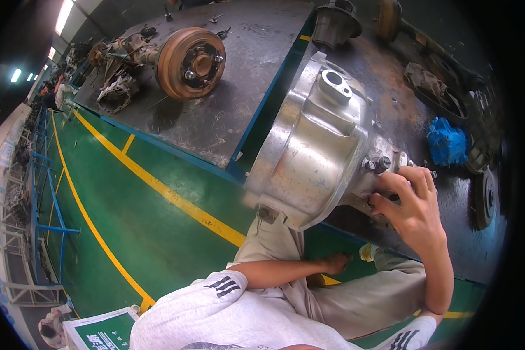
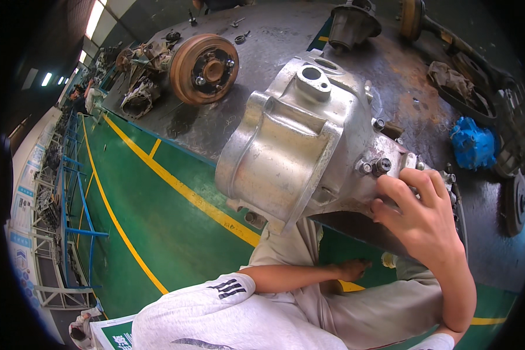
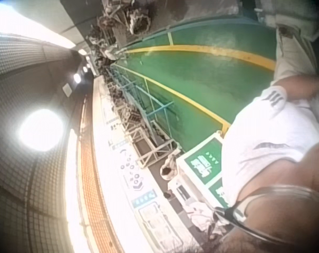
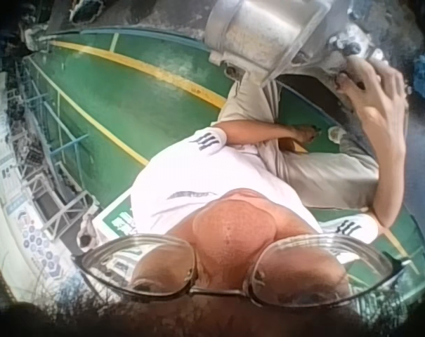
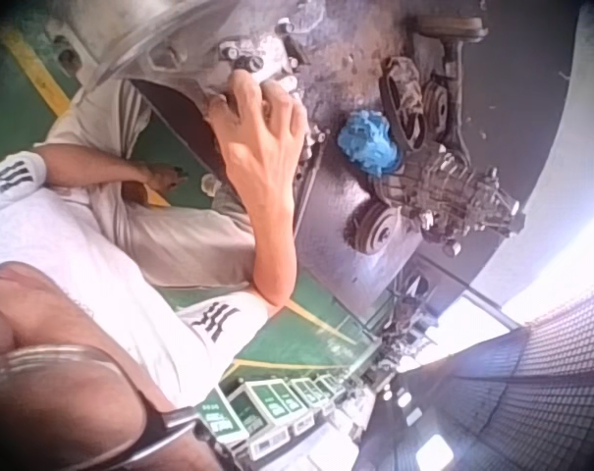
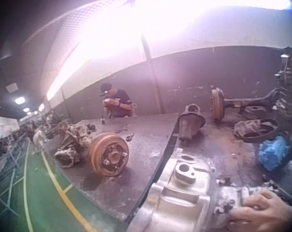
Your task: The person installs bolts into a metal transmission housing by hand, turning the housing over on a workbench to reach different holes.
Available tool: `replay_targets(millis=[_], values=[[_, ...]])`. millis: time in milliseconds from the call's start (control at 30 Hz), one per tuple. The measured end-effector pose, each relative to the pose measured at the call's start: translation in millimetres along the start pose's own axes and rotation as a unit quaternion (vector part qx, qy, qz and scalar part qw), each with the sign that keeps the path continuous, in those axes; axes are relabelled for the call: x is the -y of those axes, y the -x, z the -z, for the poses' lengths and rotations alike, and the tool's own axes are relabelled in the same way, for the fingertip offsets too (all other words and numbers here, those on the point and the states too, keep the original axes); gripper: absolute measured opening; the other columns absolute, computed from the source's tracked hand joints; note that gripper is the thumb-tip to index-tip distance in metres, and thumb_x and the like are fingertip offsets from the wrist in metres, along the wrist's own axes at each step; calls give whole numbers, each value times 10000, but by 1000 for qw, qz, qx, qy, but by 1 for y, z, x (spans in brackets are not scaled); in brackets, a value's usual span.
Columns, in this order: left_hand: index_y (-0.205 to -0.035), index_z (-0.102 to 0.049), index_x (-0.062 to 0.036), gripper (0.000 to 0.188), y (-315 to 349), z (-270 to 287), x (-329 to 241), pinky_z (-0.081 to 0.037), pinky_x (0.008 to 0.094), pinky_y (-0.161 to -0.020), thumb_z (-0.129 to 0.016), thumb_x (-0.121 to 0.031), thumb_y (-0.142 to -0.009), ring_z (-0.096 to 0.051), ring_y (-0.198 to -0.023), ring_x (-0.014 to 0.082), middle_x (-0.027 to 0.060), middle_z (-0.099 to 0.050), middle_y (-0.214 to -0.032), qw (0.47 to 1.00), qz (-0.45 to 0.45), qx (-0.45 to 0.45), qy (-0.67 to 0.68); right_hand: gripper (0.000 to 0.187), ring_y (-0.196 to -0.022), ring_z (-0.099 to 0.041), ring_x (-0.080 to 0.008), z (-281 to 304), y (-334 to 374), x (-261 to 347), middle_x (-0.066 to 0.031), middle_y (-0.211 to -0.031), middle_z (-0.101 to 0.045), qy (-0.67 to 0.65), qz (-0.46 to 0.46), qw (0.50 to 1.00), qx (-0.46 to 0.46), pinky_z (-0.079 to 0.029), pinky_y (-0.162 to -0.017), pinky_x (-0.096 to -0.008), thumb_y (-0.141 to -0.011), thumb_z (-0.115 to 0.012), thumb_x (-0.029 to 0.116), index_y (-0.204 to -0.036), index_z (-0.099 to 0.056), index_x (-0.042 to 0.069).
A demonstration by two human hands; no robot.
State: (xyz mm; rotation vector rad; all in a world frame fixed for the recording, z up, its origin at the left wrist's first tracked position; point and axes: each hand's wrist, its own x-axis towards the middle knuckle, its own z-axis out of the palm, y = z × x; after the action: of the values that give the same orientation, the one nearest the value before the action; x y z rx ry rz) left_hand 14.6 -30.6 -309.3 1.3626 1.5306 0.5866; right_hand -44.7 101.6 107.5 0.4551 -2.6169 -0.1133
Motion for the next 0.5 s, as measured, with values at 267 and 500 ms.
replay_targets(millis=[267, 500], values=[[-1558, -477, 64, 615, 4, 2, 0, -519, 526, -1142, -604, -102, -980, -605, -1344, 483, 329, -607, -1456, 999, -3, 0, -39, 300, -1082, -643, -264, 0, -1, -7, -41, -1201, -661, -48, -9, 999, 11, -520, -897, -432, -630, -794, 160, -927, -789, 120], [-1569, -454, 80, 631, -1, -8, 5, -513, 520, -1151, -619, -138, -1001, -598, -1356, 476, 328, -597, -1473, 999, -14, 17, -41, 258, -1127, -646, -267, -2, -1, -5, -49, -1216, -665, -23, 9, 1000, 13, -515, -930, -429, -643, -785, 153, -899, -791, 121]])
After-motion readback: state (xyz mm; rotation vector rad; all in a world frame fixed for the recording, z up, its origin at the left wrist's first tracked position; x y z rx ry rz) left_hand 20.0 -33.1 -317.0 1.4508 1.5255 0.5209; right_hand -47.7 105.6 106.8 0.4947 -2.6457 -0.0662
